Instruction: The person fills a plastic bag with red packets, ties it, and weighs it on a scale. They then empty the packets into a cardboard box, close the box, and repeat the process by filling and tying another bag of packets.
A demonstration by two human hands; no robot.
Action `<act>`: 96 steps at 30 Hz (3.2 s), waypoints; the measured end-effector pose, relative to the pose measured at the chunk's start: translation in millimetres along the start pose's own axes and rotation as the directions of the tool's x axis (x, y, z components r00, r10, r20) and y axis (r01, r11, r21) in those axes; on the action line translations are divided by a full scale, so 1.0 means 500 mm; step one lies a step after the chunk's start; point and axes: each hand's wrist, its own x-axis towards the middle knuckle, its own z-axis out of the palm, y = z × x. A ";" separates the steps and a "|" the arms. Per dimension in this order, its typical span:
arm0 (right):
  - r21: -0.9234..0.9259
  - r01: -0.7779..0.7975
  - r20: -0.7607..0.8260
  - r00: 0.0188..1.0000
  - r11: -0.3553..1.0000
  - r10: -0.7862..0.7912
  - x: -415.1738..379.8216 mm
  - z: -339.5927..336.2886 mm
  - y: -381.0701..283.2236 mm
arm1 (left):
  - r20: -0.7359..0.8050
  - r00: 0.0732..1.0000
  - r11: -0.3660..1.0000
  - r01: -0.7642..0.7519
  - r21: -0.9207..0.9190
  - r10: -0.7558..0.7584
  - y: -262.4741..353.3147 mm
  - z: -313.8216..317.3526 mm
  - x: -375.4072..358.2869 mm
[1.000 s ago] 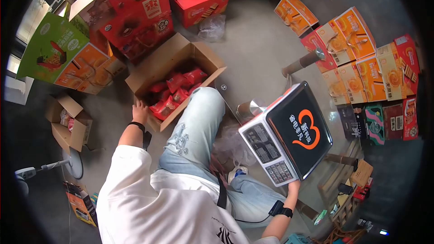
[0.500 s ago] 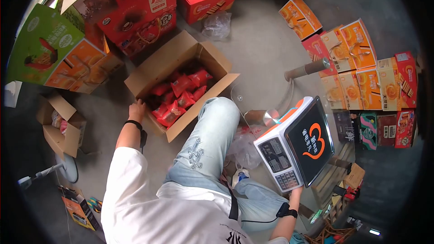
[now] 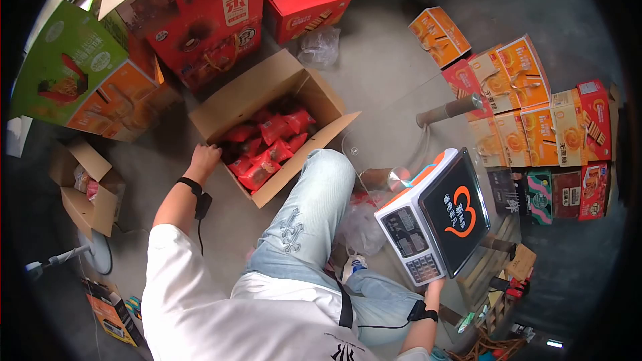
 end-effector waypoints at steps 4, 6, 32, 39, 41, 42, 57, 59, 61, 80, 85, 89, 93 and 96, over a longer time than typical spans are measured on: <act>-0.012 0.002 -0.017 1.000 1.000 -0.003 0.022 0.003 0.010 | -0.124 0.987 0.990 -0.089 0.110 0.102 -0.033 -0.093 0.011; -0.018 0.004 -0.035 0.999 1.000 -0.005 0.029 0.004 0.013 | -0.139 0.979 0.978 -0.122 0.171 0.147 -0.052 -0.133 0.023; 0.041 0.238 -0.180 0.957 0.970 -0.227 0.032 -0.025 0.049 | -0.189 0.981 0.991 -0.016 0.133 0.041 -0.087 -0.289 -0.073; -0.295 0.428 -0.705 0.506 0.854 -0.498 -0.210 0.103 -0.244 | -0.244 0.969 0.987 0.003 0.158 0.036 -0.038 -0.293 -0.125; -0.241 0.751 -0.449 0.475 0.614 -0.757 -0.287 0.191 -0.275 | -0.290 0.952 0.976 -0.036 0.216 0.100 -0.041 -0.284 -0.131; -0.105 0.760 -0.295 0.592 0.641 -0.750 -0.351 0.262 -0.296 | -0.334 0.934 0.979 -0.060 0.195 0.124 -0.045 -0.275 -0.126; -0.374 0.926 0.923 0.367 -0.049 -0.117 -0.602 1.049 -0.309 | -0.297 0.954 0.981 -0.101 -0.168 0.048 -0.067 -0.237 -0.185; -0.330 0.930 0.923 0.353 0.161 -0.151 -0.563 1.076 -0.237 | -0.275 0.961 0.969 -0.095 -0.228 0.030 -0.062 -0.273 -0.187; -0.265 0.897 0.922 0.343 0.354 -0.181 -0.550 1.077 -0.231 | -0.296 0.954 0.967 -0.109 -0.229 0.037 -0.065 -0.277 -0.174; 0.168 0.790 0.778 0.261 0.590 -0.571 -0.531 0.905 -0.509 | -0.575 0.791 0.950 -0.303 -0.069 0.210 0.009 -0.772 -0.270; 0.282 0.756 0.730 0.231 0.591 -0.643 -0.495 0.737 -0.669 | -0.712 0.645 0.919 -0.394 -0.001 0.276 0.120 -0.899 -0.321; 0.143 0.871 0.752 0.213 0.470 -0.624 -0.474 0.528 -0.819 | -0.811 0.459 0.841 -0.535 0.075 0.364 0.244 -0.990 -0.328; -0.004 0.844 0.756 0.354 0.537 -0.551 -0.466 0.255 -0.962 | -0.836 0.356 0.727 -0.683 0.073 0.418 0.416 -1.082 -0.354; -0.158 0.869 0.710 0.430 0.469 -0.558 -0.493 0.082 -1.029 | -0.893 0.245 0.523 -0.852 -0.013 0.377 0.536 -1.144 -0.378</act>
